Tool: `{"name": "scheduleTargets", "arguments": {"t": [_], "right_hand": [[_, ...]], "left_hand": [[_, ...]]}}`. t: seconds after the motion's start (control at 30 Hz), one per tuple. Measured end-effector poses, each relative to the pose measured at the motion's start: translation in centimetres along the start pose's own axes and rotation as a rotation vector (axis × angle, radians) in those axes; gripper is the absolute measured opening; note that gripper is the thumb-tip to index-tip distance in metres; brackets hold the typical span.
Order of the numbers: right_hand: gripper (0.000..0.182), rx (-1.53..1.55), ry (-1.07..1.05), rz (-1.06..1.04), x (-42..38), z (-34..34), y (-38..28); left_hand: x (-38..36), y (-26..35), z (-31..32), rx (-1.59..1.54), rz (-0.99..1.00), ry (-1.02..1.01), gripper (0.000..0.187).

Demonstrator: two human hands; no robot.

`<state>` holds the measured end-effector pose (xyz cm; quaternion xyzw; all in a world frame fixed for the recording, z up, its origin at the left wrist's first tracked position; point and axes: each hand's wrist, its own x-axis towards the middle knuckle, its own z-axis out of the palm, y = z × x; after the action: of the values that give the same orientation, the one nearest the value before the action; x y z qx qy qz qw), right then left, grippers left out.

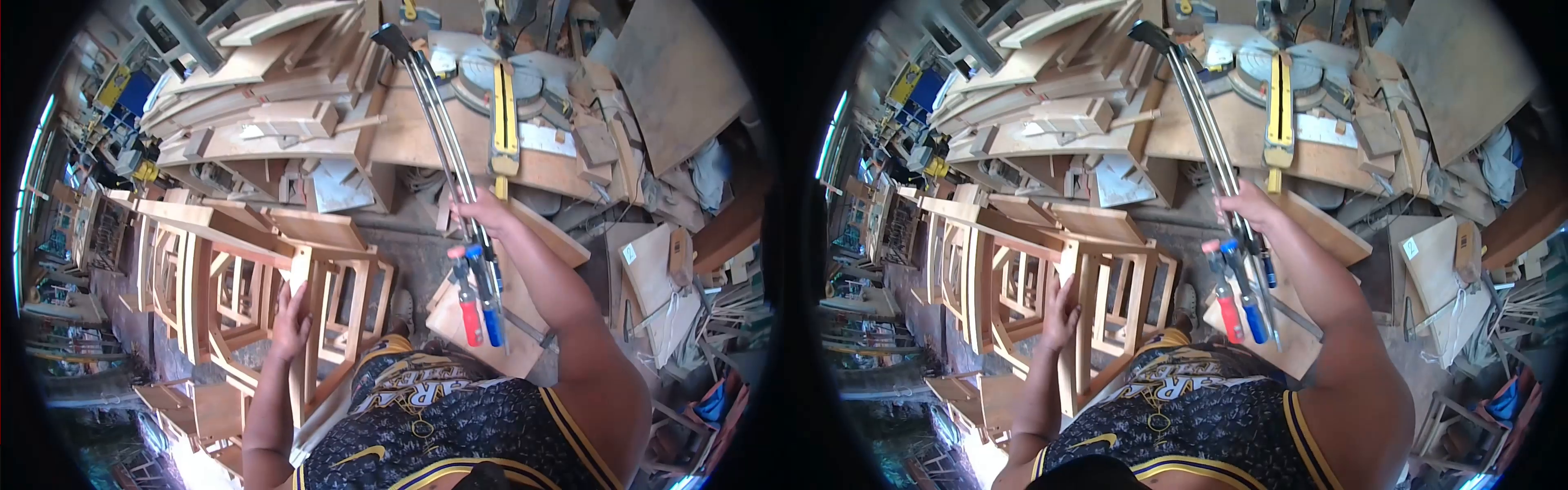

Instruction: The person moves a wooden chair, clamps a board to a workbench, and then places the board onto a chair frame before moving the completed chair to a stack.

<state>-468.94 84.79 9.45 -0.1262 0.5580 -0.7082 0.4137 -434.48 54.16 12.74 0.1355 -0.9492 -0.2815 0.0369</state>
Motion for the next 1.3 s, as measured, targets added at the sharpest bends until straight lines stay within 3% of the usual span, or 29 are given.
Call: {"name": "scheduleTargets", "arguments": {"t": [0.13,0.2,0.27,0.4,0.47,0.83,0.93,1.07,1.1,1.17,1.23,1.27,1.3], "right_hand": [[0.017,0.147,0.000,0.038,6.7,3.3,-4.8],[0.009,0.148,-0.072,-0.048,12.6,2.5,-4.6],[0.006,0.130,0.028,-0.033,14.8,4.1,-7.6],[0.009,0.055,0.079,0.025,26.4,1.1,-6.6],[0.011,0.080,0.243,0.065,29.2,1.4,-7.5],[0.011,0.160,0.350,0.066,44.4,-3.1,-7.5],[0.013,0.082,0.407,-0.007,46.4,-4.4,-7.5],[0.015,0.085,0.424,0.074,48.7,-7.1,-6.0],[0.021,0.043,0.439,0.059,49.4,-7.9,-5.4],[0.024,-0.100,0.490,0.087,51.8,-10.0,-3.9],[0.033,-0.468,0.565,0.095,50.5,-9.5,-5.2],[0.033,-0.559,0.502,0.203,48.7,-7.9,-6.8],[0.033,-0.636,0.558,0.141,49.1,-8.1,-6.2]], "left_hand": [[-0.3,0.5,-0.4,-0.018,-0.080,-0.005,0.067],[-0.3,0.6,-0.6,-0.005,-0.080,0.000,0.064],[0.3,0.6,-0.7,-0.005,-0.017,0.026,0.060],[1.0,1.2,-1.5,-0.052,-0.036,-0.005,0.056],[1.2,0.9,-1.7,-0.083,-0.097,-0.056,0.054],[1.3,-4.7,1.6,-0.275,0.124,0.024,0.054],[0.5,-5.1,1.8,-0.293,-0.034,-0.024,0.053],[0.4,-4.4,1.4,-0.382,-0.391,-0.170,0.056],[0.5,-4.8,1.8,-0.385,-0.401,-0.176,0.056],[0.2,-5.6,2.5,-0.343,0.028,0.005,0.051],[0.8,-4.3,1.9,-0.321,0.024,0.005,0.050],[1.0,-3.8,1.6,-0.291,0.029,0.018,0.049],[1.1,-3.9,1.6,-0.309,0.045,0.019,0.050]]}}
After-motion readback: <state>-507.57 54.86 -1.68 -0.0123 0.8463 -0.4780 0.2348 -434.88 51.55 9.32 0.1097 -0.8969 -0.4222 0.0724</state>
